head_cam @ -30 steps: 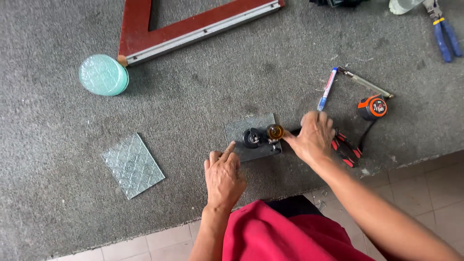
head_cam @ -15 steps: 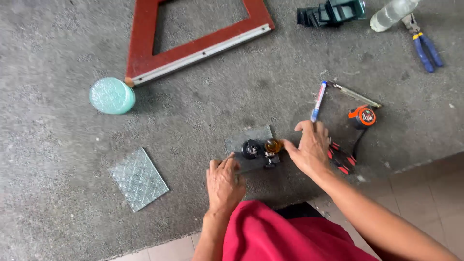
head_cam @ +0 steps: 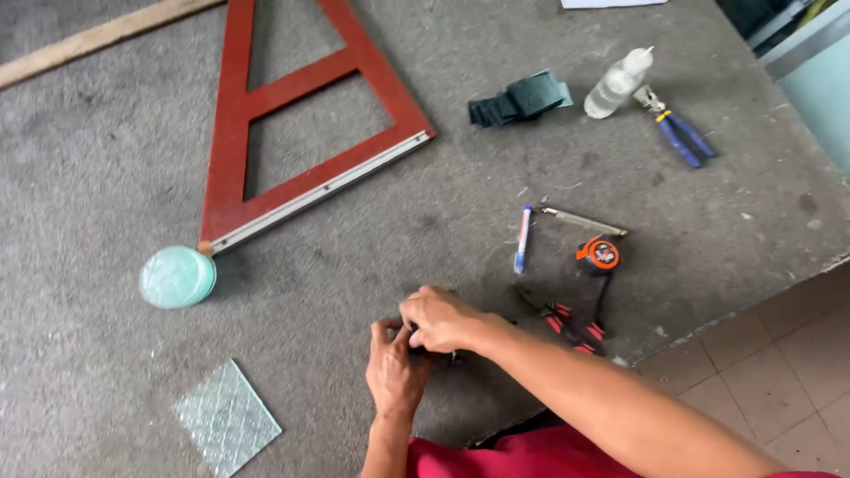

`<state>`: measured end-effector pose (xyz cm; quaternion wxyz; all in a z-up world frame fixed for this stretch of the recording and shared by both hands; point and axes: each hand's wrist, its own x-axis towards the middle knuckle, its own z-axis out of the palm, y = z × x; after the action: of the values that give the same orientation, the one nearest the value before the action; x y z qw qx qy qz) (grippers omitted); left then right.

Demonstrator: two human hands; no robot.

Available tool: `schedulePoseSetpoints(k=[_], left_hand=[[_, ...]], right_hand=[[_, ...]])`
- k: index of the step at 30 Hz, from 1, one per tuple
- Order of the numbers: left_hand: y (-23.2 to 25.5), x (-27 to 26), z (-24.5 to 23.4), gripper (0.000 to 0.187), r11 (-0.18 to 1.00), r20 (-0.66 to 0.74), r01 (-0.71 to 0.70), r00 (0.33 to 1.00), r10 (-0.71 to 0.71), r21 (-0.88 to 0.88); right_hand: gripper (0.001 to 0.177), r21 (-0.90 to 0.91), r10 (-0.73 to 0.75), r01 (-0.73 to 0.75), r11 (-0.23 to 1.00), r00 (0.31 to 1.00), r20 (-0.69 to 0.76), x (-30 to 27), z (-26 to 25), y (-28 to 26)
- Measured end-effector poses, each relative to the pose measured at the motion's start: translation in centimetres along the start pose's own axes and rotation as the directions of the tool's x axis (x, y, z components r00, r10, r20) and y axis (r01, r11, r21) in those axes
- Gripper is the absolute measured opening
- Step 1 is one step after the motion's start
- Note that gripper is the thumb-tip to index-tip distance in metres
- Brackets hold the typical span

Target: Measuring and cutting pieces of decorative glass using a tape measure, marker, square ruler, and glass cutter on a workshop table.

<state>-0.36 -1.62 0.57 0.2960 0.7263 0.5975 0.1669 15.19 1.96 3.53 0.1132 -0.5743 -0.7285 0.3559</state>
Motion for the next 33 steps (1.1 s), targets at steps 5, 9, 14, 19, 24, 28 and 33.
schedulePoseSetpoints(k=[5, 9, 14, 19, 24, 28, 33], left_hand=[[0.2, -0.2, 0.5, 0.031, 0.996, -0.033, -0.039, 0.999, 0.042, 0.076], [-0.3, -0.4, 1.1, 0.032, 0.995, -0.052, -0.049, 0.997, 0.054, 0.083], [-0.9, 0.1, 1.9, 0.034, 0.995, -0.019, 0.005, 1.000, -0.003, 0.095], [-0.5, 0.3, 2.1, 0.043, 0.991, 0.006, 0.030, 0.999, -0.031, 0.133], [1.1, 0.4, 1.2, 0.044, 0.996, 0.038, -0.078, 0.996, 0.079, -0.036], [4.7, 3.1, 1.2, 0.022, 0.619, 0.307, 0.253, 0.952, -0.020, -0.744], [8.0, 12.7, 3.3, 0.026, 0.657, 0.223, 0.218, 0.972, -0.078, -0.722]], right_hand=[[0.016, -0.025, -0.044, 0.044, 0.999, 0.999, -0.004, 0.0, -0.1, -0.4], [0.016, -0.047, -0.050, 0.052, 0.998, 0.998, 0.030, 0.5, 0.0, 0.1], [0.013, 0.022, 0.004, -0.006, 1.000, 0.996, 0.089, 0.6, -0.3, -0.3], [0.016, 0.112, -0.234, 0.245, 0.963, 0.966, -0.107, -2.8, -1.7, 0.6], [0.018, 0.080, -0.049, 0.114, 0.990, 0.824, -0.564, -11.7, -6.9, 4.3], [0.066, -0.125, 0.183, -0.304, 0.944, 0.802, -0.569, -17.2, -2.7, 13.1], [0.058, -0.226, 0.134, -0.306, 0.925, 0.818, -0.559, -17.5, 1.3, 15.8]])
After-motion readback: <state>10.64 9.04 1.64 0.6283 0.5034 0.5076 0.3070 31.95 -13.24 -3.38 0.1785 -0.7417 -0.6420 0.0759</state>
